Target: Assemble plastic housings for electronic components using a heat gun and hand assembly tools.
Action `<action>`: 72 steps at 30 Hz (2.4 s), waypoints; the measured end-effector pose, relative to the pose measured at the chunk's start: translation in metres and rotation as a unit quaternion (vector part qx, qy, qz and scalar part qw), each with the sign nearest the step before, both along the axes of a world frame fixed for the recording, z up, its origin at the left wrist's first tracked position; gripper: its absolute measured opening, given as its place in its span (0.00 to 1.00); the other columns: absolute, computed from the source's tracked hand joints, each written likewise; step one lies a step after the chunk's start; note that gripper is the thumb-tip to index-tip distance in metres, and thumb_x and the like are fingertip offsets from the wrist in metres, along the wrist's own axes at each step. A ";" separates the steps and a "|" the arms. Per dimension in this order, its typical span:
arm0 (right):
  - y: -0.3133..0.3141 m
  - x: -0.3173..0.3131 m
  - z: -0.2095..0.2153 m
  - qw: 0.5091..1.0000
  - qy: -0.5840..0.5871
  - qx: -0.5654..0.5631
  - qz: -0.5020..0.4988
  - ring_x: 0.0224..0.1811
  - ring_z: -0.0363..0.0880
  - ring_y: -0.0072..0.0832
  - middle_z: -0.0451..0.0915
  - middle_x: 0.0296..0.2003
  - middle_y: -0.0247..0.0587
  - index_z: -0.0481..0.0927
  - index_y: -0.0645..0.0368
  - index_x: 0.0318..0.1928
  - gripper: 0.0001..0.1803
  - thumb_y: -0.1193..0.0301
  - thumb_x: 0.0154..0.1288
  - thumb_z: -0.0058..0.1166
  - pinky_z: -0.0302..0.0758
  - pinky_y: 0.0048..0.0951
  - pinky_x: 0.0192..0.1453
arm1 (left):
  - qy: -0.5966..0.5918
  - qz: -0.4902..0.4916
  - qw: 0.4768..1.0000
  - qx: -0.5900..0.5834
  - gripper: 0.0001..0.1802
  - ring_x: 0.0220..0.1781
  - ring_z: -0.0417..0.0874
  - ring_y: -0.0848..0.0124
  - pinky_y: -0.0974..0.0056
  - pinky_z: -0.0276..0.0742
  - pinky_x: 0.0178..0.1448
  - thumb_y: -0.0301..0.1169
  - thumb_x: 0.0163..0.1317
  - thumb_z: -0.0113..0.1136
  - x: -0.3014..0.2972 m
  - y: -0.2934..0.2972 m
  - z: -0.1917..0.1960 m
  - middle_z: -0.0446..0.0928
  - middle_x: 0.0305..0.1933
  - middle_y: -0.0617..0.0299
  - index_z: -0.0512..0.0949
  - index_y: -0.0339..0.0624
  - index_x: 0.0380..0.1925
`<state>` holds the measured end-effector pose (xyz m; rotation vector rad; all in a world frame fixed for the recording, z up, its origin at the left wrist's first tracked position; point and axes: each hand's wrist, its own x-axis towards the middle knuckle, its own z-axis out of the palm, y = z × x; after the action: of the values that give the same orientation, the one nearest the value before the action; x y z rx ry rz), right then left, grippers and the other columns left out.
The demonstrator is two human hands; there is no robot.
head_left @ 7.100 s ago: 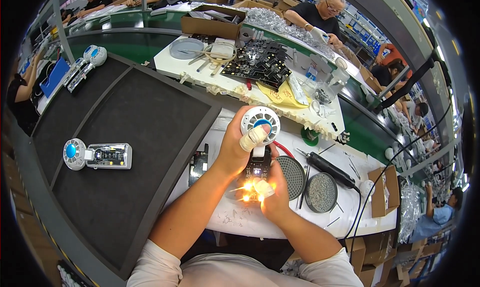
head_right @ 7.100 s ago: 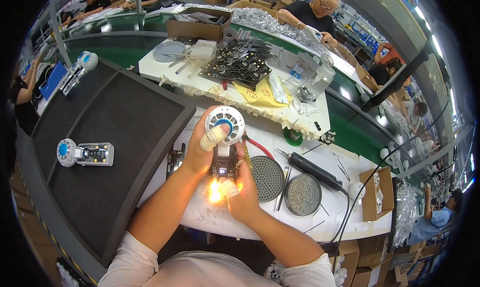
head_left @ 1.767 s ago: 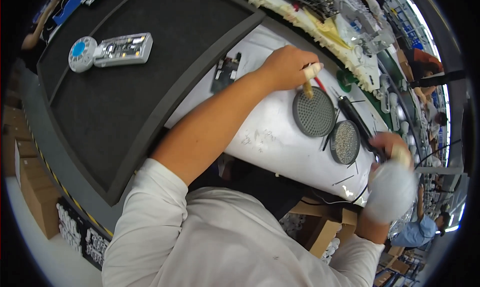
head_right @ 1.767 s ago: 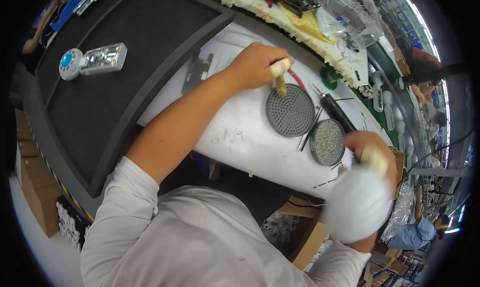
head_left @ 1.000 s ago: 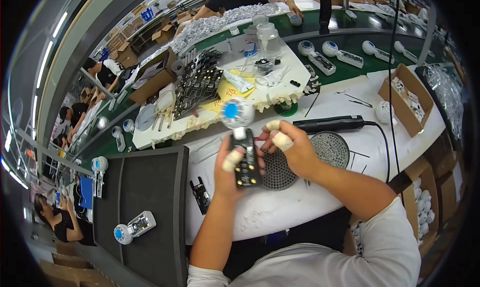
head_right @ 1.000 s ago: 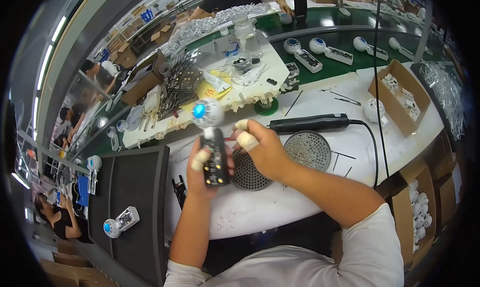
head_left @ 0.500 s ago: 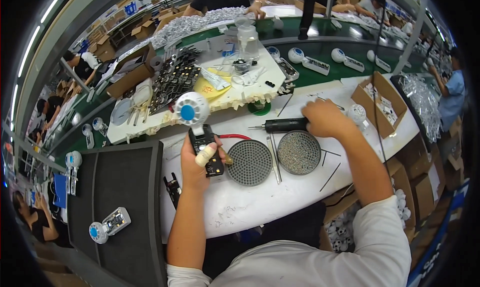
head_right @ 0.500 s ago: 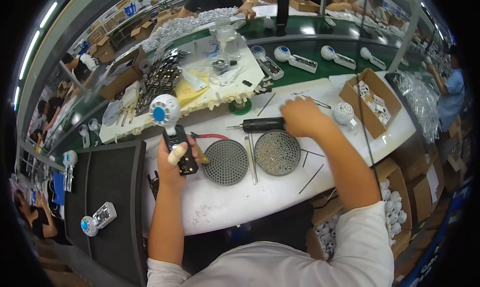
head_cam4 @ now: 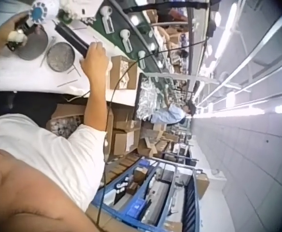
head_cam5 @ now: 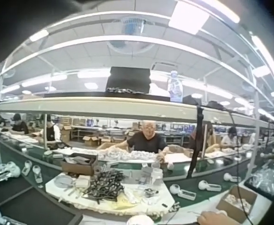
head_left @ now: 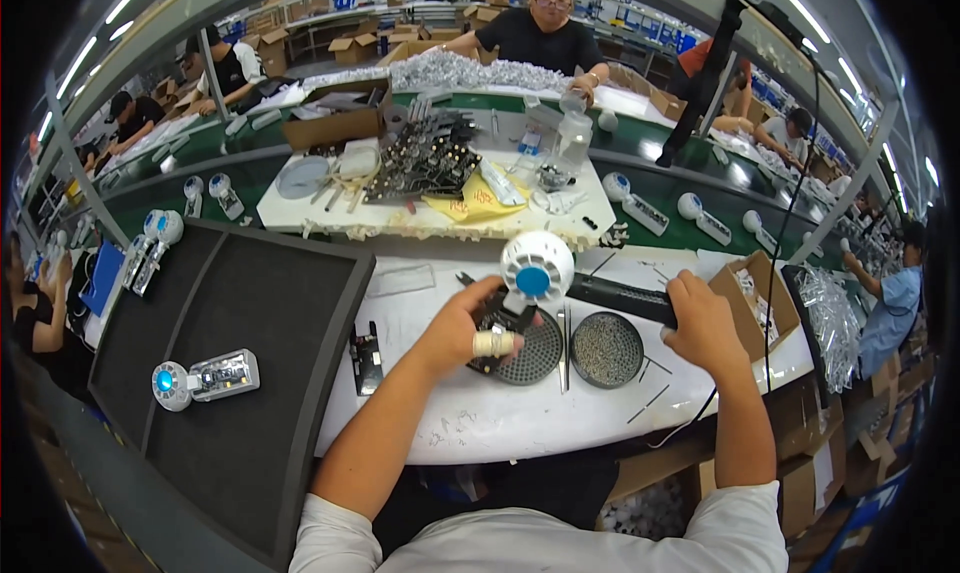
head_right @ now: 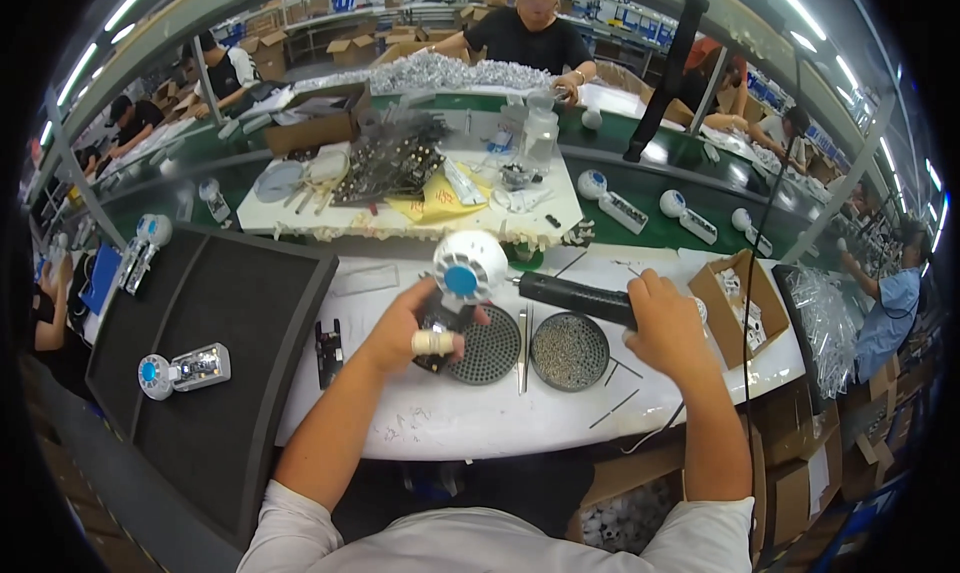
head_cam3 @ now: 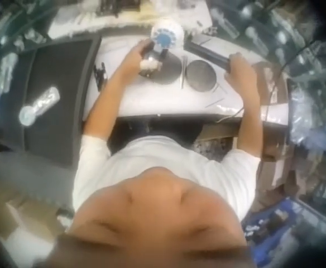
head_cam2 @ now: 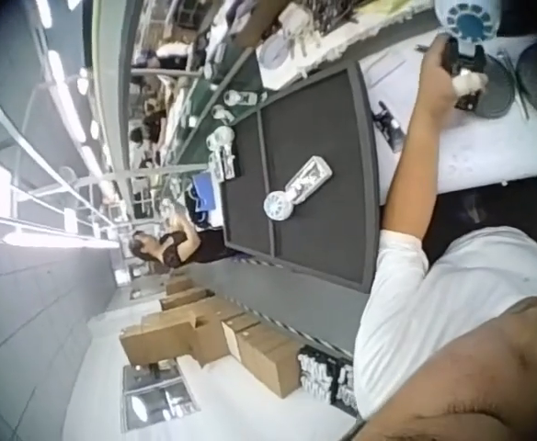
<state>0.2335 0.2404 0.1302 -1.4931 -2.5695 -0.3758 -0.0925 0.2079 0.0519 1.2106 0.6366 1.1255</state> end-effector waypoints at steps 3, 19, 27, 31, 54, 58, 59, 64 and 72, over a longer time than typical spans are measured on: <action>-0.021 -0.020 0.012 0.999 0.029 0.038 0.019 0.43 0.74 0.44 0.70 0.37 0.45 0.68 0.59 0.37 0.24 0.73 0.38 0.65 0.75 0.43 0.41 | 0.074 -0.026 0.996 0.043 0.35 0.33 0.80 0.72 0.67 0.80 0.39 0.20 0.47 0.71 0.011 -0.015 0.017 0.79 0.44 0.56 0.68 0.39 0.58; -0.094 -0.104 -0.065 0.823 0.539 -0.172 0.048 0.50 0.76 0.37 0.76 0.47 0.52 0.74 0.64 0.45 0.16 0.70 0.58 0.59 0.73 0.39 0.53 | -0.309 0.180 0.933 -0.047 0.21 0.30 0.83 0.66 0.61 0.83 0.34 0.27 0.59 0.64 0.073 -0.015 0.045 0.76 0.36 0.59 0.66 0.46 0.49; 0.002 -0.110 -0.034 0.449 0.858 -0.146 0.203 0.39 0.79 0.36 0.77 0.40 0.44 0.66 0.62 0.54 0.21 0.62 0.68 0.53 0.74 0.40 0.53 | -0.177 0.035 0.980 -0.090 0.24 0.30 0.82 0.68 0.61 0.83 0.33 0.28 0.60 0.62 0.066 -0.021 0.045 0.76 0.34 0.58 0.64 0.46 0.55; 0.030 -0.094 -0.016 0.461 0.838 -0.138 0.259 0.32 0.76 0.32 0.74 0.33 0.39 0.67 0.58 0.53 0.21 0.61 0.67 0.54 0.75 0.39 0.43 | -0.133 0.072 0.987 -0.055 0.26 0.29 0.81 0.68 0.61 0.82 0.33 0.30 0.62 0.61 0.032 0.012 0.038 0.76 0.33 0.57 0.62 0.44 0.58; 0.015 -0.104 -0.060 0.560 0.662 -0.323 0.380 0.24 0.74 0.25 0.71 0.31 0.38 0.62 0.61 0.58 0.28 0.60 0.65 0.55 0.75 0.31 0.27 | -0.075 0.182 0.980 -0.041 0.21 0.23 0.80 0.68 0.68 0.78 0.26 0.33 0.62 0.56 0.030 0.045 -0.015 0.76 0.31 0.51 0.68 0.36 0.52; 0.018 -0.104 -0.062 0.557 0.661 -0.326 0.384 0.24 0.74 0.25 0.71 0.31 0.37 0.62 0.61 0.59 0.30 0.60 0.64 0.56 0.75 0.30 0.27 | -0.078 0.170 0.982 -0.015 0.21 0.23 0.80 0.69 0.68 0.78 0.26 0.33 0.62 0.58 0.028 0.045 -0.018 0.76 0.31 0.52 0.69 0.36 0.52; 0.019 -0.104 -0.062 0.554 0.658 -0.328 0.390 0.24 0.74 0.25 0.71 0.31 0.37 0.62 0.61 0.58 0.29 0.60 0.63 0.56 0.75 0.30 0.26 | -0.079 0.168 0.983 -0.015 0.21 0.23 0.80 0.69 0.68 0.79 0.26 0.33 0.61 0.58 0.028 0.045 -0.017 0.76 0.31 0.53 0.69 0.36 0.52; 0.023 -0.104 -0.064 0.533 0.651 -0.344 0.417 0.24 0.74 0.26 0.71 0.31 0.38 0.62 0.61 0.57 0.28 0.60 0.63 0.56 0.75 0.30 0.25 | -0.085 0.176 0.980 -0.032 0.21 0.24 0.80 0.69 0.67 0.79 0.27 0.33 0.61 0.59 0.030 0.044 -0.017 0.77 0.31 0.54 0.68 0.36 0.52; 0.007 -0.110 -0.059 0.584 0.641 -0.297 0.400 0.22 0.75 0.29 0.73 0.29 0.40 0.62 0.60 0.55 0.30 0.55 0.62 0.57 0.76 0.32 0.25 | -0.116 0.159 0.979 -0.058 0.24 0.25 0.79 0.72 0.67 0.78 0.28 0.30 0.62 0.60 0.027 0.044 -0.012 0.76 0.32 0.58 0.66 0.34 0.55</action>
<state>0.1237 0.2473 0.0708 -0.1208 -1.6712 1.2823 -0.0659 0.2515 0.0400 0.8795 0.7213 1.4515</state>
